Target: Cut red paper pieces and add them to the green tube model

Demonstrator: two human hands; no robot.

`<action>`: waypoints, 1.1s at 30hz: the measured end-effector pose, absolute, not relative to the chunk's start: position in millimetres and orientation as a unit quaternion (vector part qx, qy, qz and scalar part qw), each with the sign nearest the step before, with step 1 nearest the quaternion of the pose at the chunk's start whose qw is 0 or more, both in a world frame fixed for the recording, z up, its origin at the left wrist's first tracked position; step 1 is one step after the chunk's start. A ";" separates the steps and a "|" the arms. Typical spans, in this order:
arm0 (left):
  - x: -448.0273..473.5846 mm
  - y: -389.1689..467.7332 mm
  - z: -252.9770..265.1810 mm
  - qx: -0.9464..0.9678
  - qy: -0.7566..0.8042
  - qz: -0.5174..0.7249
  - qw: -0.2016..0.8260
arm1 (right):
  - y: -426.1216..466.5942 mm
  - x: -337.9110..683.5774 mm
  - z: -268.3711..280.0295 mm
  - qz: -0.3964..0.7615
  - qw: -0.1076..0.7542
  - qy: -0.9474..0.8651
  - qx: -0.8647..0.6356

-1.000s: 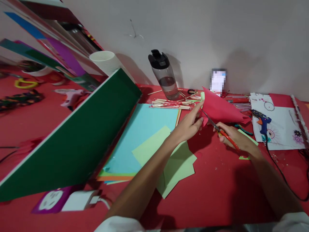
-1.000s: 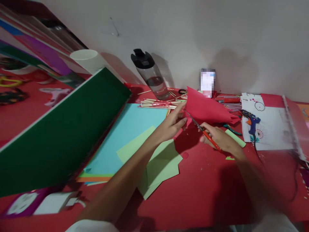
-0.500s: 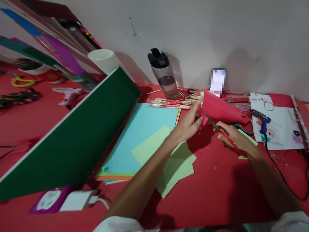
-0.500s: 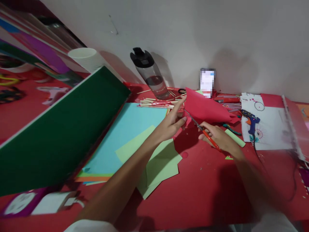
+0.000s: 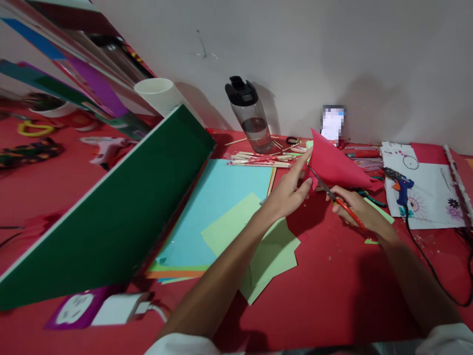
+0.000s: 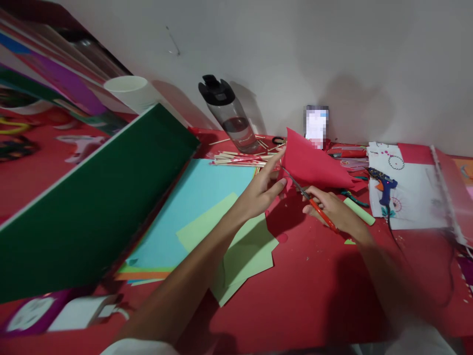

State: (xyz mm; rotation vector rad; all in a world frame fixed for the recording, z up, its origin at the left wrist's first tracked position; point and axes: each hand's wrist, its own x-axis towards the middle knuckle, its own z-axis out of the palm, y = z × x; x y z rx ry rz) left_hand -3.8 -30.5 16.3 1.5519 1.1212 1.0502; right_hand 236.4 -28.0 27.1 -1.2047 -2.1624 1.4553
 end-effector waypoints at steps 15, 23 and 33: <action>-10.9 -32.3 25.2 0.666 0.419 0.413 0.459 | -25.9 248.7 32.8 0.501 0.110 -0.770 -0.380; -14.1 -29.5 21.9 0.687 0.406 0.390 0.459 | -22.2 253.2 28.0 0.494 0.088 -0.778 -0.378; -13.9 -27.2 22.0 0.684 0.397 0.396 0.467 | -20.9 254.1 25.0 0.479 0.084 -0.784 -0.385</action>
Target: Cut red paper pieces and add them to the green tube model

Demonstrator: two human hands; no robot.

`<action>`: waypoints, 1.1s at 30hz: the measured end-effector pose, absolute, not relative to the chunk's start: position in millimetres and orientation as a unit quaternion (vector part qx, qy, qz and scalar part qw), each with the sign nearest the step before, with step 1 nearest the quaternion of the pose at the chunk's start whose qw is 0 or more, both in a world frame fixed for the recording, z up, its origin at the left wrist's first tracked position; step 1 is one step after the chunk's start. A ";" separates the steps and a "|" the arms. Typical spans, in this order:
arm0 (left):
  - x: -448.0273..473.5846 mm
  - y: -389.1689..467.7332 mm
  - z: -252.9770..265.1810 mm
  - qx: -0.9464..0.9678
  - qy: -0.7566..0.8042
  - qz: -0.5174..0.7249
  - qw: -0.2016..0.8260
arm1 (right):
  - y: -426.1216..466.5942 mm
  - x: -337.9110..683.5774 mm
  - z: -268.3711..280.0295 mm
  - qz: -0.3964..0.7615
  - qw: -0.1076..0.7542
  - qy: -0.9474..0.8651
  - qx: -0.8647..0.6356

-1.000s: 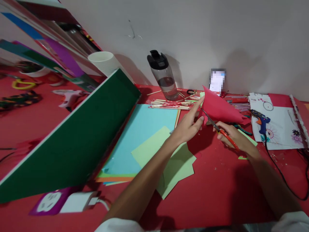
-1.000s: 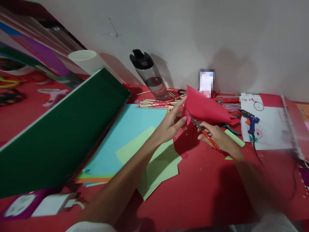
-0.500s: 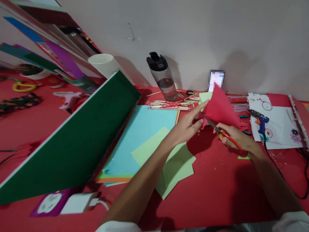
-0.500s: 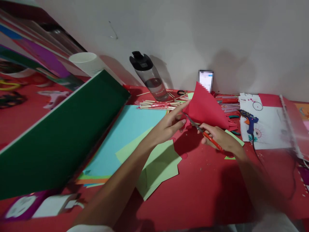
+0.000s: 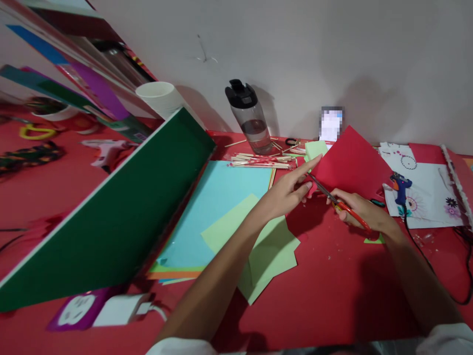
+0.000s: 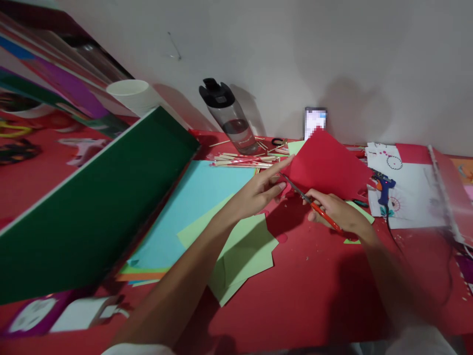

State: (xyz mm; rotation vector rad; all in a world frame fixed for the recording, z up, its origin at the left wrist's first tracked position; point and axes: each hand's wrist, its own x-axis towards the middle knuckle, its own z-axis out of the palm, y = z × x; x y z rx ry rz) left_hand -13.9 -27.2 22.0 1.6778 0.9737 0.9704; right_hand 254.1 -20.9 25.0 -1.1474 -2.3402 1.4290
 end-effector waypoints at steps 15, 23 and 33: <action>-14.5 -26.9 21.0 0.683 0.404 0.380 0.475 | -19.5 256.1 22.0 0.496 0.082 -0.778 -0.376; -16.1 -26.0 18.0 0.682 0.397 0.385 0.479 | -25.5 251.4 29.2 0.510 0.092 -0.763 -0.386; -15.8 -27.5 25.2 0.682 0.402 0.375 0.483 | -23.0 250.9 29.5 0.507 0.086 -0.757 -0.404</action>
